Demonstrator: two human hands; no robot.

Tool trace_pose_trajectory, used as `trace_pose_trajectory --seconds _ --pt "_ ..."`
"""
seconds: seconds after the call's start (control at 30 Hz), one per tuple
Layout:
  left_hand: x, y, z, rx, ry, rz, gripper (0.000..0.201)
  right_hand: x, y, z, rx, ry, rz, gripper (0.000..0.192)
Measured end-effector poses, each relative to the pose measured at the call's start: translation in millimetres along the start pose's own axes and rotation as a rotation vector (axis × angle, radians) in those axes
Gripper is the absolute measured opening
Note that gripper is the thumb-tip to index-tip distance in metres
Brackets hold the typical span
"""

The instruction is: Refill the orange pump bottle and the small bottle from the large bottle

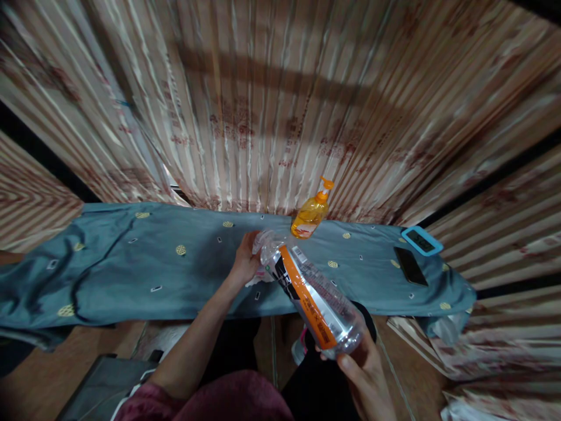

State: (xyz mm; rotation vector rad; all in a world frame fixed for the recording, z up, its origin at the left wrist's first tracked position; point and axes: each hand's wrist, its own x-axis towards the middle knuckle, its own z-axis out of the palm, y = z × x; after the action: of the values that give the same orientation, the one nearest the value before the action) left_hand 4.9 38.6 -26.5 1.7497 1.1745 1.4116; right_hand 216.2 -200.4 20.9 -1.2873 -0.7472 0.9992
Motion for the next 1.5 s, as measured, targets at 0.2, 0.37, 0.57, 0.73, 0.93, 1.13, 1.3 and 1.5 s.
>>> trace_pose_trajectory --seconds 0.2,0.37,0.57,0.73,0.93,1.13,1.3,1.5 --pt "-0.4 0.2 0.7 0.005 -0.008 -0.001 0.03 -4.3 -5.8 6.9 0.006 0.011 -0.002 0.075" --pt "-0.8 1.5 -0.3 0.03 -0.014 0.015 0.03 -8.3 -17.9 21.2 0.029 0.054 0.013 0.078" --pt "-0.2 4.8 0.1 0.028 -0.009 0.006 0.03 -10.1 -13.2 14.9 0.057 0.037 0.037 0.08" --pt "0.4 6.2 0.0 0.019 -0.025 -0.013 0.031 -8.3 -3.8 3.7 0.047 -0.008 0.035 0.075" --pt "-0.4 3.6 0.7 0.015 -0.011 -0.017 0.03 -6.1 -1.1 2.9 0.014 0.033 -0.004 0.076" --pt "0.0 4.9 -0.2 0.024 -0.023 -0.012 0.03 -7.5 -1.0 5.8 0.018 -0.005 0.002 0.076" --pt "0.2 5.3 -0.4 0.015 -0.02 -0.028 0.03 -7.6 1.6 6.8 0.023 0.031 -0.001 0.078" --pt "0.7 2.8 -0.1 0.028 -0.025 -0.028 0.03 -10.2 -6.8 13.7 0.035 0.017 0.02 0.089"
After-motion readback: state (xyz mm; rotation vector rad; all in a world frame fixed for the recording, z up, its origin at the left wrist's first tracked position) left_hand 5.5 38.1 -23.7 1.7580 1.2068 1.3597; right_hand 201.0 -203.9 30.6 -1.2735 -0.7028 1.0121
